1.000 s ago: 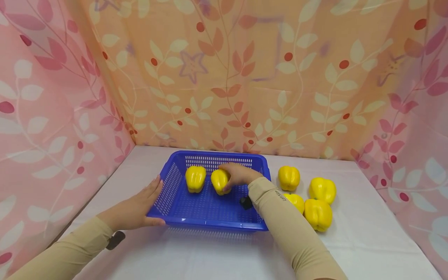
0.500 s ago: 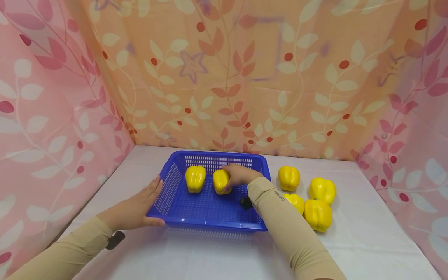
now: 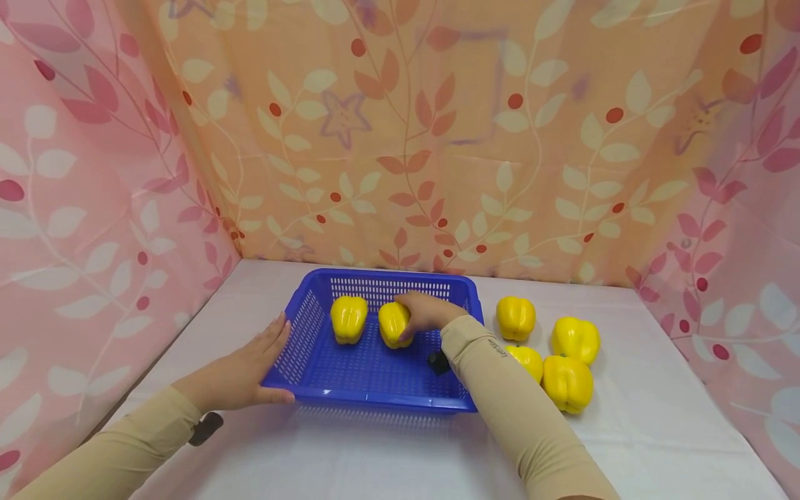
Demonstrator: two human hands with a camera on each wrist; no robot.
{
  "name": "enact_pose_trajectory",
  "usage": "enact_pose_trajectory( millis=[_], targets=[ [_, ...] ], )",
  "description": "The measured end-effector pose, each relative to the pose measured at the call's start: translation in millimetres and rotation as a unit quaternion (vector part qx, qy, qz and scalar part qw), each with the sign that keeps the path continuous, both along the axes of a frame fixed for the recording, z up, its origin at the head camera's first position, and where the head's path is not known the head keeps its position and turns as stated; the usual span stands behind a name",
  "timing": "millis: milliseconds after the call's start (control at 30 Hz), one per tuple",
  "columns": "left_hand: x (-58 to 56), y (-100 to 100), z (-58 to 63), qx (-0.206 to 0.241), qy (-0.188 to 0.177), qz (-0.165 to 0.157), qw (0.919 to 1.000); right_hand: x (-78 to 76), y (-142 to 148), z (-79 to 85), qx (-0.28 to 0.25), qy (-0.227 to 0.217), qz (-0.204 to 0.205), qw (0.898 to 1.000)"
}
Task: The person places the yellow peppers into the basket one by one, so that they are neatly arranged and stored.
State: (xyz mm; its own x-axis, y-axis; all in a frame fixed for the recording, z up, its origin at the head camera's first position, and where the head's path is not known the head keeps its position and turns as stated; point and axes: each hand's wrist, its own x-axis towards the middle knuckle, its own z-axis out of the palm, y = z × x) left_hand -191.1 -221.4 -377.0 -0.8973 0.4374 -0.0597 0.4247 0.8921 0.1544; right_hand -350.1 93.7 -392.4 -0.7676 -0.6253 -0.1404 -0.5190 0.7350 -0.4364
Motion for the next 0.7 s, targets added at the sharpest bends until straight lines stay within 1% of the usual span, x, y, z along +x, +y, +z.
enact_pose_trajectory(
  millis=[167, 333, 467, 567, 700],
  targets=[
    [-0.3, -0.5, -0.5, 0.001, 0.001, 0.0, 1.0, -0.8, -2.5, -0.4, 0.003, 0.024, 0.0, 1.0],
    [-0.1, -0.4, -1.0, 0.0, -0.008, 0.005, 1.0, -0.9, -4.4, -0.5, 0.008, 0.033, -0.004, 0.999],
    [-0.2, -0.8, -0.5, 0.002, -0.005, 0.004, 1.0, -1.2, -5.0, -0.5, 0.007, 0.023, -0.013, 1.0],
    [-0.5, -1.1, -0.3, 0.005, 0.001, 0.0, 1.0, -1.3, -4.5, -0.2, 0.005, 0.018, -0.012, 1.0],
    [-0.3, -0.8, -0.6, 0.004, -0.004, 0.002, 1.0, -1.5, -2.6, 0.3, 0.0, 0.023, 0.008, 1.0]
  ],
)
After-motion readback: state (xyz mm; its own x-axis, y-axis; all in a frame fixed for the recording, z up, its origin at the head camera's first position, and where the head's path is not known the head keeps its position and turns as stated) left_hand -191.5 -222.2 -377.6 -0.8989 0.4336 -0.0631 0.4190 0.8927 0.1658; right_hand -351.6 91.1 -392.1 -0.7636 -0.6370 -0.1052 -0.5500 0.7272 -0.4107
